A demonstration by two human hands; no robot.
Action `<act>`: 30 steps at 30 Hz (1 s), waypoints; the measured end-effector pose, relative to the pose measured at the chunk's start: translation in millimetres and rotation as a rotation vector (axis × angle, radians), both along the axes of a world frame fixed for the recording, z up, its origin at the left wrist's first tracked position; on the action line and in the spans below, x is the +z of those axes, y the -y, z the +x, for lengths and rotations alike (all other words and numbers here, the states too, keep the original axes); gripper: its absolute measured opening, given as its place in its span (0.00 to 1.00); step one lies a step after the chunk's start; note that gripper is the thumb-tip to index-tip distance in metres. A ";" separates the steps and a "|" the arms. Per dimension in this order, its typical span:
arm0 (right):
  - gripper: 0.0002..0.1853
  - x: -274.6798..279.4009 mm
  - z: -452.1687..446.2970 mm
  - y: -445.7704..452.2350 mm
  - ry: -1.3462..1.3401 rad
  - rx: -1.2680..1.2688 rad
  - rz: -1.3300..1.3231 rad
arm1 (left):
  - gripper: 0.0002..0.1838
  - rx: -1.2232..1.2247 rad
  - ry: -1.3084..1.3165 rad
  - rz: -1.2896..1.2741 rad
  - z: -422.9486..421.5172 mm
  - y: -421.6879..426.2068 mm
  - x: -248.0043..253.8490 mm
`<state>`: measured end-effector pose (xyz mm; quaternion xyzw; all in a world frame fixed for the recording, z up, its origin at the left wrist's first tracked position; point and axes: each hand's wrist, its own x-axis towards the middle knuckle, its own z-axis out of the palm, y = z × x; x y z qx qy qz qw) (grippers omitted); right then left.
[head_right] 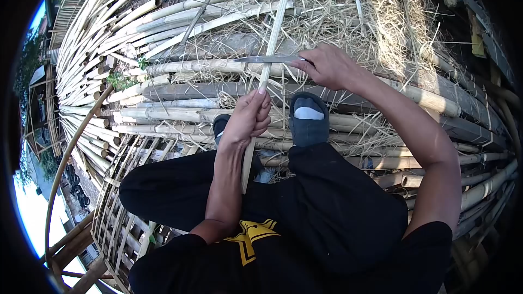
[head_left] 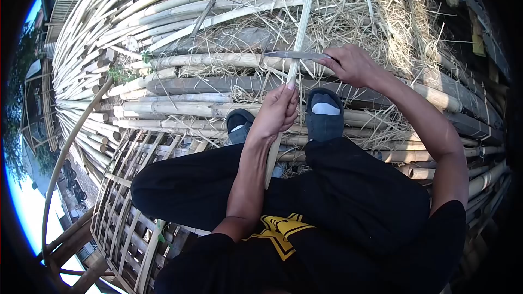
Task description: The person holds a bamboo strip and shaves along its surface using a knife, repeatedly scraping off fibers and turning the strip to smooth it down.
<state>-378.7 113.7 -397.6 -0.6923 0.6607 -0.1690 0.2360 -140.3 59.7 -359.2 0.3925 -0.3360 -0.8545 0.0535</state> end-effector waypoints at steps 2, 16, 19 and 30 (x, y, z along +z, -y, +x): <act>0.28 1.6 -7.8 10.4 -0.051 0.001 0.081 | 0.18 -0.019 0.015 -0.025 0.5 1.3 0.4; 0.25 -19.7 -72.4 -9.3 0.816 -0.918 0.407 | 0.14 0.081 -0.109 0.033 -1.1 1.9 -20.6; 0.23 -14.5 -1.6 -20.6 1.231 -0.756 0.663 | 0.13 0.353 -0.094 -0.097 -12.8 -6.4 -32.7; 0.14 10.9 84.0 -27.5 1.324 -0.367 0.910 | 0.15 0.658 -0.065 -0.245 -4.5 10.1 -54.7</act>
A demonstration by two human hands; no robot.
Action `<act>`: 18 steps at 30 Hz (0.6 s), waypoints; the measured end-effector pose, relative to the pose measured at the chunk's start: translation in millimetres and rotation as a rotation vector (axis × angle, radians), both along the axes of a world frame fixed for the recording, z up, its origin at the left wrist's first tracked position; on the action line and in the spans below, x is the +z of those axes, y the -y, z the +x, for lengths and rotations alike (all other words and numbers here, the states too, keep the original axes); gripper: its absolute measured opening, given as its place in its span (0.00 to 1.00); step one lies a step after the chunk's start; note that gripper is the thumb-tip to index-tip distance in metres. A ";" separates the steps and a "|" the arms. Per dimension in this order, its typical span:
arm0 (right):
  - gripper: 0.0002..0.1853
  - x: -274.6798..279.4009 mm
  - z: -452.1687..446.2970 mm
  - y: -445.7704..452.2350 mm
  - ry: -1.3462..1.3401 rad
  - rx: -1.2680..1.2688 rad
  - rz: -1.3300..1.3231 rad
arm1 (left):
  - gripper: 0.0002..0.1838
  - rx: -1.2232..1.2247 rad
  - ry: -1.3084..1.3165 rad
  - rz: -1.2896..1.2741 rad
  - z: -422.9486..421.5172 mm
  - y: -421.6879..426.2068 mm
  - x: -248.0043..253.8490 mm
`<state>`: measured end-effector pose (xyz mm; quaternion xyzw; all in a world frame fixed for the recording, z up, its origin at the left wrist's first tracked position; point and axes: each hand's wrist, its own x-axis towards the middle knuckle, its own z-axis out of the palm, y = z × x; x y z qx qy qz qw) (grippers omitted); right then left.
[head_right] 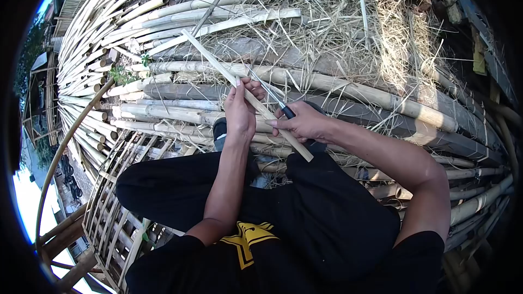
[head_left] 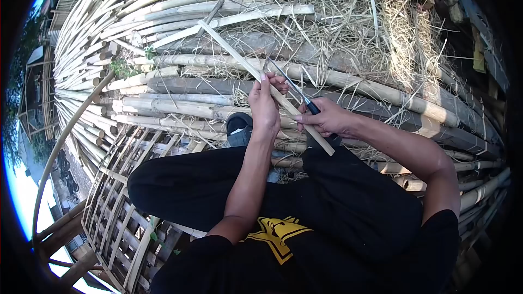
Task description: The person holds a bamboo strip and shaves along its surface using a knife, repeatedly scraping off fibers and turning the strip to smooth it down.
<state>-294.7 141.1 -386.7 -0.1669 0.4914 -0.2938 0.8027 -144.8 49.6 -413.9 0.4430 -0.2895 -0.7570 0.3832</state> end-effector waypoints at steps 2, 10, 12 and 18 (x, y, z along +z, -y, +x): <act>0.13 -6.9 -7.4 5.0 -0.241 0.045 -0.149 | 0.15 0.013 0.234 -0.020 4.5 2.2 8.2; 0.12 -28.4 -57.9 -0.1 -0.552 0.105 -0.203 | 0.17 -0.563 -0.464 -0.540 26.7 -10.2 178.0; 0.11 -31.1 -62.0 -1.4 -0.551 0.128 -0.213 | 0.14 -0.713 -0.748 -0.558 19.8 -18.0 219.9; 0.11 -34.5 -62.7 2.0 -0.553 0.146 -0.258 | 0.06 -0.782 -1.173 -0.425 22.0 -30.9 231.6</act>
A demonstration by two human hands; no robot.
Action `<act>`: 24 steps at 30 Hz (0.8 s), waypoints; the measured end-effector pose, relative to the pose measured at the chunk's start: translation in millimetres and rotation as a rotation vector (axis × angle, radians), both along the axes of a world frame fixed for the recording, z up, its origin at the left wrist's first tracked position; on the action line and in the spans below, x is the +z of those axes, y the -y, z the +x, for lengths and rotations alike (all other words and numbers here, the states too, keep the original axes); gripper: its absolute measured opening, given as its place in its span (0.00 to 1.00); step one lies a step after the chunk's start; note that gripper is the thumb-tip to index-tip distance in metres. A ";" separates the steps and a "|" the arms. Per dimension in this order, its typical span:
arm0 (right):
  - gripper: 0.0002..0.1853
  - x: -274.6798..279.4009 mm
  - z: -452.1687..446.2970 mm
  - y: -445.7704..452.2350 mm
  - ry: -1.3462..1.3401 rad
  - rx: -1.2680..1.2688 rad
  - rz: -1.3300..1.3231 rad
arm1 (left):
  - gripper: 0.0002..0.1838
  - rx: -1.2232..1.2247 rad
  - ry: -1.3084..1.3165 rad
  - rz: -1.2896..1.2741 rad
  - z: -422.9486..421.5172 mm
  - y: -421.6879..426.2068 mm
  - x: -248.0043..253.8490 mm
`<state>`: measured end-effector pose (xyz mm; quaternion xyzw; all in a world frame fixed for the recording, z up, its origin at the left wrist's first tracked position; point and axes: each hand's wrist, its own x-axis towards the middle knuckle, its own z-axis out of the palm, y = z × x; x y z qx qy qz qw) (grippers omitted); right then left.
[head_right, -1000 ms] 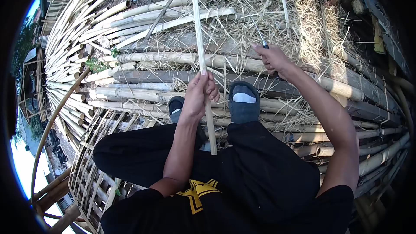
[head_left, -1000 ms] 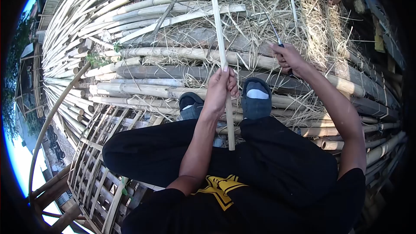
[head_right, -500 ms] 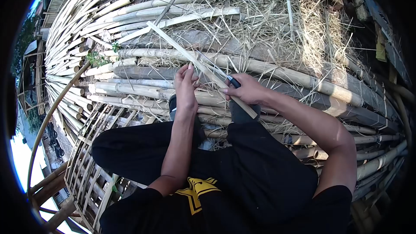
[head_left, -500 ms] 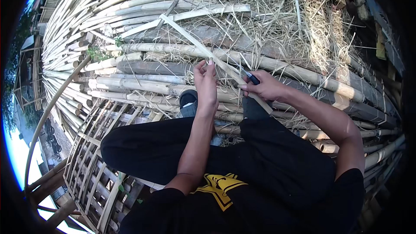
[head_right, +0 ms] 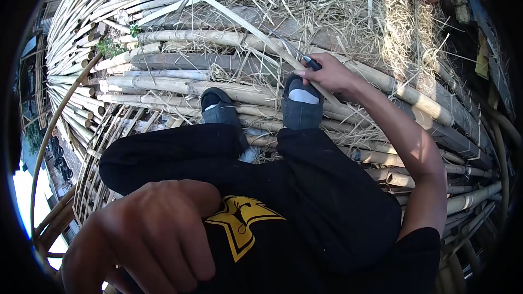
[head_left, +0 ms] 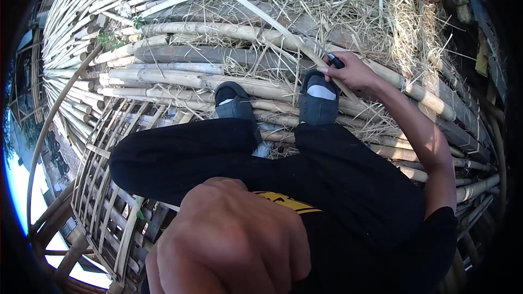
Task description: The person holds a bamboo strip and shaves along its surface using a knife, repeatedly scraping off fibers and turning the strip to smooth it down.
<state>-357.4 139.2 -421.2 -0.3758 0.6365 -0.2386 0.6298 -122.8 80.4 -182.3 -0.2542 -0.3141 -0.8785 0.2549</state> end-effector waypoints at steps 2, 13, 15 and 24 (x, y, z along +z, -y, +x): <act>0.12 6.1 2.3 2.3 -0.029 -0.013 0.033 | 0.16 0.215 0.288 0.088 8.0 -15.3 24.3; 0.13 0.8 2.5 4.9 0.009 0.002 0.039 | 0.16 0.466 0.886 -0.022 32.4 -33.3 34.7; 0.14 -0.5 3.0 3.5 0.013 0.010 0.020 | 0.15 0.466 0.915 -0.043 36.9 -35.8 33.4; 0.12 2.3 3.3 4.8 -0.037 0.059 0.007 | 0.03 0.053 0.101 -0.060 -12.8 13.5 14.0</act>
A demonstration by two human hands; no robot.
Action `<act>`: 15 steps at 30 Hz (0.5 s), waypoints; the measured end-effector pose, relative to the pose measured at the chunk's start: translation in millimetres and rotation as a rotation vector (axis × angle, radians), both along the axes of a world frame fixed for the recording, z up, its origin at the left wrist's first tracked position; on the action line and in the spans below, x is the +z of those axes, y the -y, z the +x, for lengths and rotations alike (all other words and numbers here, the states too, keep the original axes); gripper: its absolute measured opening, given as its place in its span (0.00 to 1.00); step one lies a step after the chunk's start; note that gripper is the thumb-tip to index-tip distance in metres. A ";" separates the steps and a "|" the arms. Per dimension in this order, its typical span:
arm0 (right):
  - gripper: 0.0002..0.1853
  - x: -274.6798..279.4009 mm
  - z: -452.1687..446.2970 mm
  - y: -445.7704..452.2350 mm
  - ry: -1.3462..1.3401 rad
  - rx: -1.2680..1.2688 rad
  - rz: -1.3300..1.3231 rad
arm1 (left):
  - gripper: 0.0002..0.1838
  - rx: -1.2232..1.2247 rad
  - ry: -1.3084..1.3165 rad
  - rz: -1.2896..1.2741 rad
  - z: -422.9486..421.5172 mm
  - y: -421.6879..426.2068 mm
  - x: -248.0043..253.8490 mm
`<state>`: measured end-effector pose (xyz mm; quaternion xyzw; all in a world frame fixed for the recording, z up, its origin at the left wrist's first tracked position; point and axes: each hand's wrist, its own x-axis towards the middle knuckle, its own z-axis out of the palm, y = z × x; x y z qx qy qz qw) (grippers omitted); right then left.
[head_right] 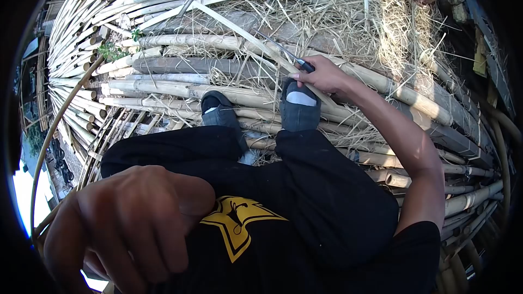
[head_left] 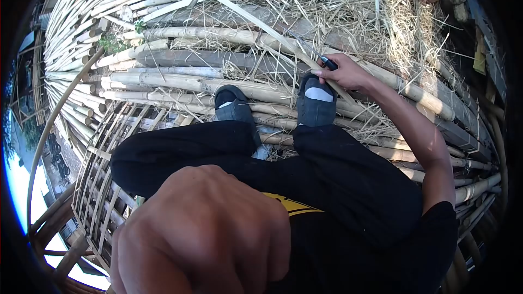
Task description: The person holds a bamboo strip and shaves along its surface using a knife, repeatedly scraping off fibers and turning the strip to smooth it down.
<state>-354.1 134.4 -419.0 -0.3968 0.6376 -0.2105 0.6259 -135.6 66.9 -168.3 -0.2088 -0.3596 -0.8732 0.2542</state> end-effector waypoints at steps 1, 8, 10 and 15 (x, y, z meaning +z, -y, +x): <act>0.12 1.7 -2.0 0.3 -0.002 -0.004 -0.001 | 0.05 -0.031 -0.070 0.022 1.4 4.8 -1.5; 0.12 23.3 -19.3 17.7 -0.184 0.248 -0.116 | 0.08 0.891 1.255 -0.993 16.5 45.4 -98.6; 0.14 35.6 -21.2 24.6 -0.251 0.302 -0.120 | 0.13 1.010 1.304 -1.439 22.6 56.3 -127.5; 0.17 49.9 -29.0 34.8 -0.289 0.351 -0.138 | 0.22 1.001 1.476 -1.607 25.7 44.5 -174.2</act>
